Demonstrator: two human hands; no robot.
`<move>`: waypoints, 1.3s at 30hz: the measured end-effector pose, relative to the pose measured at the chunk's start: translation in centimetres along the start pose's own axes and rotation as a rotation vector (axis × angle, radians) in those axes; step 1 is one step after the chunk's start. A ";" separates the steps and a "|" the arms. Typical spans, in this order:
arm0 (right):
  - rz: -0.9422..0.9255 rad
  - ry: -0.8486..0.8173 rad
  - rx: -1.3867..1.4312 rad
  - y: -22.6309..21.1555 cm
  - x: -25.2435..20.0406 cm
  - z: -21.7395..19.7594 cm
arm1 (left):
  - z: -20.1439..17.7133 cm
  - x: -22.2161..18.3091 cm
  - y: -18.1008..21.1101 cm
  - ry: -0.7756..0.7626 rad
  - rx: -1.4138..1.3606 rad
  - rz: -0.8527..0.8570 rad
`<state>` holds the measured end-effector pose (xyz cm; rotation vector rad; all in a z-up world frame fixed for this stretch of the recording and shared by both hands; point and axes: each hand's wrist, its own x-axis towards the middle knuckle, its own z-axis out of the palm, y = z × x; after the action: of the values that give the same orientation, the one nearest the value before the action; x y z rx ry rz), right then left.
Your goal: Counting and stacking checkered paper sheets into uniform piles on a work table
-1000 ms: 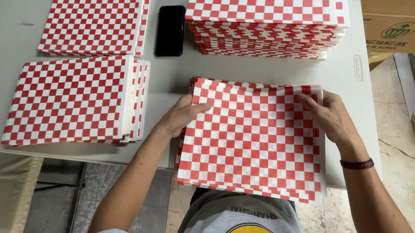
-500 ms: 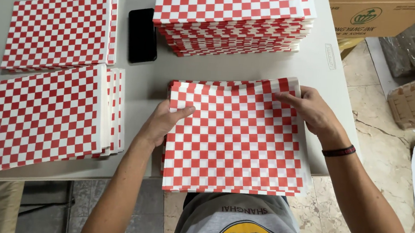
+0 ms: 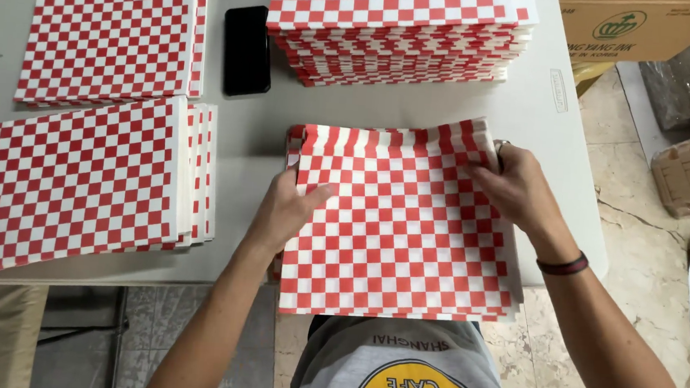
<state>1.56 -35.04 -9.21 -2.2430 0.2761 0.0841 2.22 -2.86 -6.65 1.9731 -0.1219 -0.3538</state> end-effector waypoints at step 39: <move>-0.075 0.038 -0.129 -0.6 1.3 2.2 | 1.1 -1.8 3.6 0.104 -0.210 -0.012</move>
<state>3.08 -33.19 -10.34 -2.3829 0.2118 0.0191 0.42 -4.90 -3.45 1.7804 -0.0059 -0.2606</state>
